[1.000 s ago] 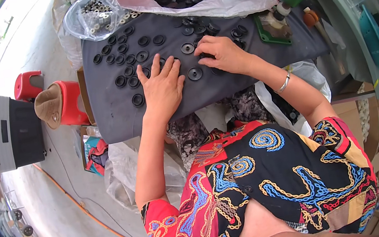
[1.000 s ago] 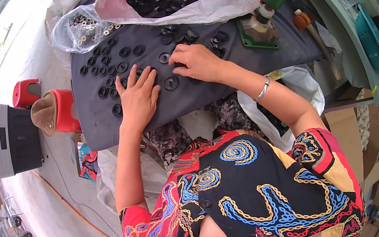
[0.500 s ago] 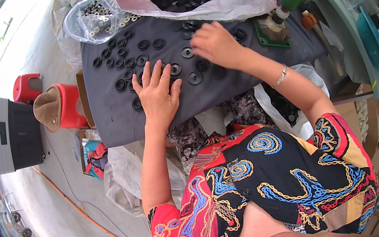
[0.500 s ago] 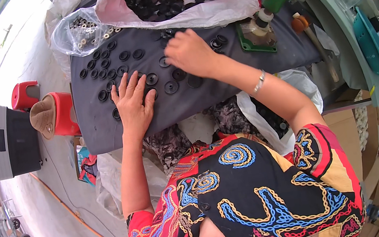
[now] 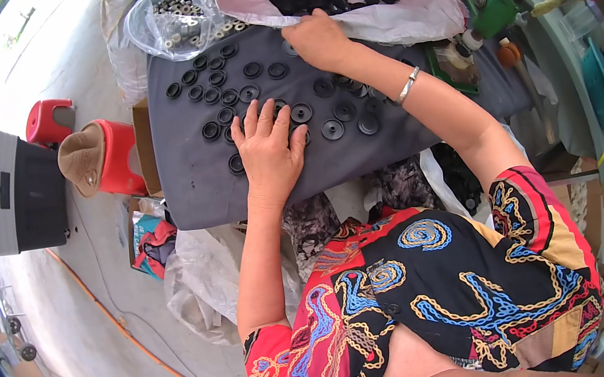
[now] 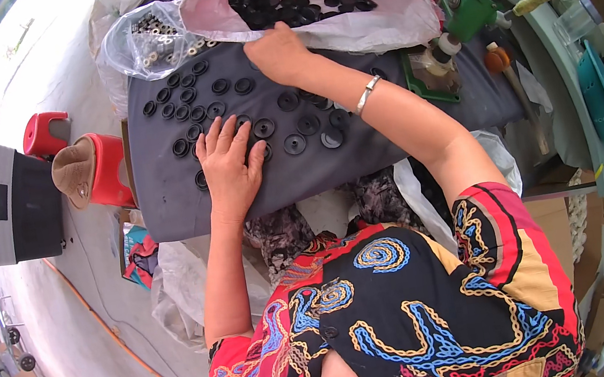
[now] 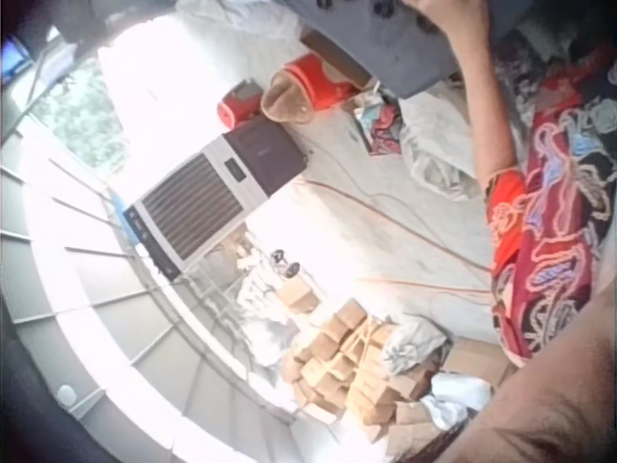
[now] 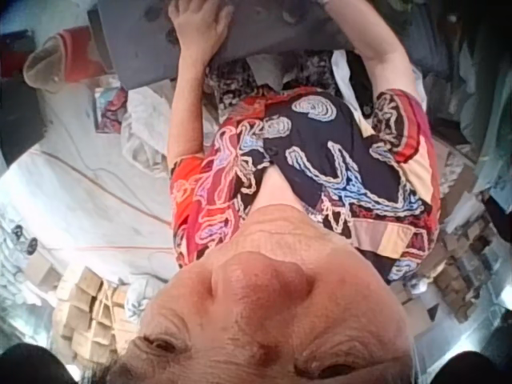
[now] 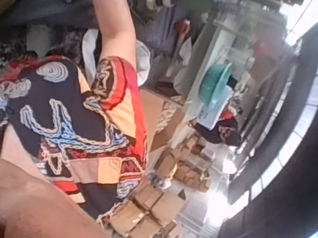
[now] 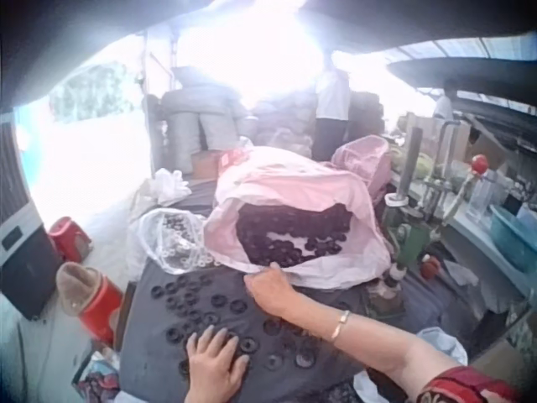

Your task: The person assembles snap fasteners by placing black plastic rings and metal components onto a grey mat. They use a hammer to strike a green manual press tool to secure the fasteners. The person repeatedly arranges the components on the mat and uses the press to complete the assembly.

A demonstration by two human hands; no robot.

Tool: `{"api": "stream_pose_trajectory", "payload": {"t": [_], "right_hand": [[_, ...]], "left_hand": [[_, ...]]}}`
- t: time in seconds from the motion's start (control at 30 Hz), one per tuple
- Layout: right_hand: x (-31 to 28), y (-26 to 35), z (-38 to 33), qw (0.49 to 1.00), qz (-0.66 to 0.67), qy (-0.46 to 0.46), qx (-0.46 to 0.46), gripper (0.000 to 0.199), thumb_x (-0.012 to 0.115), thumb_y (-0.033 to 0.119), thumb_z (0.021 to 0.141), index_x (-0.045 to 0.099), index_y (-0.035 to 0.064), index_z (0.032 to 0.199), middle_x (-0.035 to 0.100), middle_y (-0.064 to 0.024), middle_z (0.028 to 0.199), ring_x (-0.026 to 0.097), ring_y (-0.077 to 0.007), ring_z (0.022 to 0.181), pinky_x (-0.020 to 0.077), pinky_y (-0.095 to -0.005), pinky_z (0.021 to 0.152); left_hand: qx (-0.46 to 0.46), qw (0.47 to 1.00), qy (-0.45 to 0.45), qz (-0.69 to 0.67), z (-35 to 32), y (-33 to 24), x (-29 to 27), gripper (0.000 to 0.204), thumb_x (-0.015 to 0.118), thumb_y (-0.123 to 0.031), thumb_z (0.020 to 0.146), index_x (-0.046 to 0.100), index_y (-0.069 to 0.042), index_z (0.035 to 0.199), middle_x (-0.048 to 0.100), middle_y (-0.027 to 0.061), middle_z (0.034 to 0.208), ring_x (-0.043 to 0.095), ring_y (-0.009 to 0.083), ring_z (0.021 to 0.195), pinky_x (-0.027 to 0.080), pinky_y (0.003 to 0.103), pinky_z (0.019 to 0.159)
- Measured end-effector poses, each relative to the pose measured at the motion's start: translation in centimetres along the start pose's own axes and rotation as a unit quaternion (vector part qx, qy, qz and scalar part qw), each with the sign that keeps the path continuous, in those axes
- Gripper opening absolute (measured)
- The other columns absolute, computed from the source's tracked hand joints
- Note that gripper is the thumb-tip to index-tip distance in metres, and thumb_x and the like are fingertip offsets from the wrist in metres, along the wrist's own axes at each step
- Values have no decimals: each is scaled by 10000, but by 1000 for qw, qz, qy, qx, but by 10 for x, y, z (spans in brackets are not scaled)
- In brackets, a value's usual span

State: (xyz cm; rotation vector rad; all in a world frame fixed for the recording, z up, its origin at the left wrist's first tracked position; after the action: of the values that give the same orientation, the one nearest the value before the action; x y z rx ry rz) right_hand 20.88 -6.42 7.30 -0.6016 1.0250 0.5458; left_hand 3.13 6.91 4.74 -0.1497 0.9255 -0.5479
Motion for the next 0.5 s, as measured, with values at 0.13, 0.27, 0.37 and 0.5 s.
{"api": "stream_pose_trajectory", "payload": {"t": [0.13, 0.27, 0.37, 0.5], "right_hand": [[13, 12, 17, 992, 109, -16, 56, 107, 568, 106, 812, 670, 74, 820, 689, -146, 760, 682, -305, 798, 459, -453, 774], [12, 4, 20, 984, 165, -21, 60, 163, 564, 124, 836, 697, 69, 912, 696, -171, 840, 677, -330, 850, 492, -454, 805], [-4, -12, 3, 978, 206, -1, 26, 198, 574, 144, 848, 708, 78, 979, 700, -164, 911, 670, -339, 887, 513, -445, 813], [-24, -30, -30, 983, 129, 125, 25, 225, 637, 205, 847, 706, 102, 1036, 696, -97, 1018, 631, -288, 981, 466, -425, 861]], "left_hand": [[-2, 1000, -3, 1, 1, -2, -1, 347, 701, -257, 822, 680, -57, 1105, 620, 149, 1217, 501, 351, 1228, 311, 523, 1056], [-2, 1000, -9, 6, 1, -6, -2, 348, 703, -258, 819, 680, -56, 1101, 621, 150, 1215, 506, 353, 1221, 316, 523, 1051], [-6, 1000, -7, 7, 0, -2, -1, 346, 701, -256, 820, 680, -56, 1102, 623, 149, 1213, 506, 354, 1221, 321, 523, 1047], [-3, 1000, -5, 8, 1, -4, 1, 336, 695, -248, 827, 682, -53, 1100, 625, 151, 1210, 509, 360, 1217, 327, 524, 1040]]}}
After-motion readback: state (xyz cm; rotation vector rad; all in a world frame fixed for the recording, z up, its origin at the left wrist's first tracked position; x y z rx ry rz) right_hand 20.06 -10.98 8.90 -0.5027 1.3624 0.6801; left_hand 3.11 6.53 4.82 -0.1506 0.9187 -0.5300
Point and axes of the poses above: each hand's wrist, its own z-axis towards the middle knuckle, its own x-axis out of the palm, y = z × x, the point moved 3 cm from there along z, towards the middle knuckle
